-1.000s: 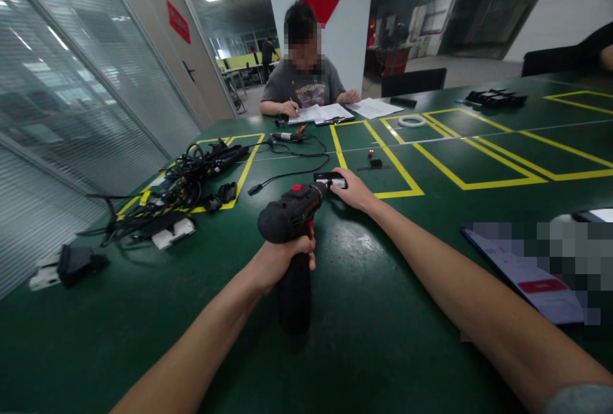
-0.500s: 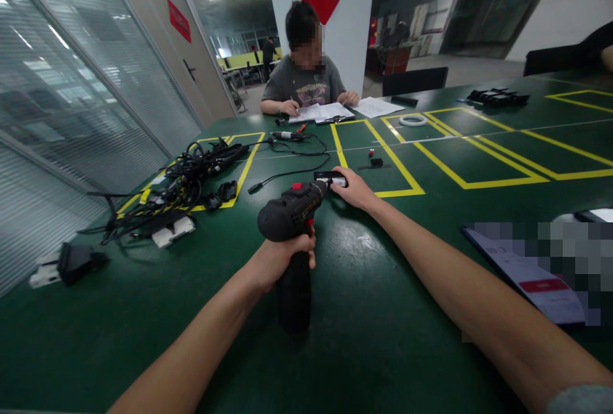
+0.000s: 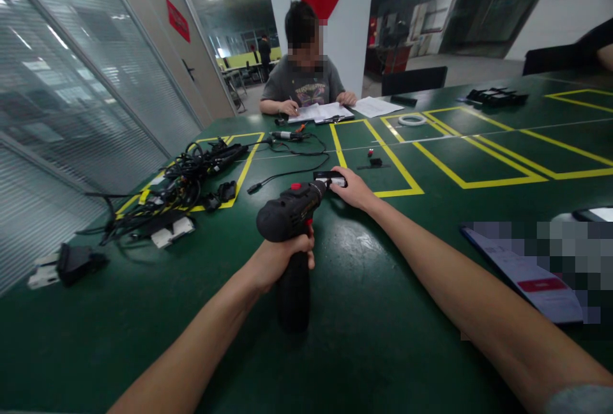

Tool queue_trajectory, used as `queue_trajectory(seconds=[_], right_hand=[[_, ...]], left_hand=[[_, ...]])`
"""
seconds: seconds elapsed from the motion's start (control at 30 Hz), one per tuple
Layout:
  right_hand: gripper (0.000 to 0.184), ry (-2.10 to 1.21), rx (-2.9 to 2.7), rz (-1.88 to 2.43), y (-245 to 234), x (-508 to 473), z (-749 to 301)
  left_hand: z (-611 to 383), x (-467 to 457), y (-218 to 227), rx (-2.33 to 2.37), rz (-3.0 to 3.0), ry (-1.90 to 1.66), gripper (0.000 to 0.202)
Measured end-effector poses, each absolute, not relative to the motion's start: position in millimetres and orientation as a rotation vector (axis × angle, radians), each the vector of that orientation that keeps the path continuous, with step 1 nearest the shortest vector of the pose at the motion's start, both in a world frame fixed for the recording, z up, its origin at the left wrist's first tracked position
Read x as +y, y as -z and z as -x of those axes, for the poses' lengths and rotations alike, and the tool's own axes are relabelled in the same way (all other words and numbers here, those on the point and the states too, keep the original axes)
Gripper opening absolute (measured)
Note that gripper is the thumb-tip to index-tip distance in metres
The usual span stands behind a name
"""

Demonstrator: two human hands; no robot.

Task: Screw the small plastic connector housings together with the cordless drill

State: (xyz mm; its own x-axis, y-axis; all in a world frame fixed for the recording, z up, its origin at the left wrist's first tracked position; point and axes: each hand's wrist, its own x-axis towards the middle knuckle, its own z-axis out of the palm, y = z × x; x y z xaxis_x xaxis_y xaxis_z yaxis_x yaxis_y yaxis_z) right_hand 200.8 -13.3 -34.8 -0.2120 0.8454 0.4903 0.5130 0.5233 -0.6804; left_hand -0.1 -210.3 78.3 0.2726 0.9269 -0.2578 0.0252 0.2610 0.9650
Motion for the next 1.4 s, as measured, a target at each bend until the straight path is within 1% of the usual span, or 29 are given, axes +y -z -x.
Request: queue_trajectory(seconds=[0.37, 0.63, 1.4], right_hand=[[0.049, -0.45, -1.895, 1.116, 33.8, -14.2, -201.2], [0.046, -0.465, -1.885, 1.123, 32.3, -15.9, -201.0], [0.047, -0.495, -1.88, 1.126, 31.2, -14.3, -201.9]], left_hand=[[-0.8, -212.7, -81.1, 1.119, -1.116, -0.826, 0.02], [-0.9, -212.4, -81.4, 1.121, -1.122, -0.828, 0.021], [0.3, -209.3, -77.8, 1.119, -1.131, -0.827, 0.019]])
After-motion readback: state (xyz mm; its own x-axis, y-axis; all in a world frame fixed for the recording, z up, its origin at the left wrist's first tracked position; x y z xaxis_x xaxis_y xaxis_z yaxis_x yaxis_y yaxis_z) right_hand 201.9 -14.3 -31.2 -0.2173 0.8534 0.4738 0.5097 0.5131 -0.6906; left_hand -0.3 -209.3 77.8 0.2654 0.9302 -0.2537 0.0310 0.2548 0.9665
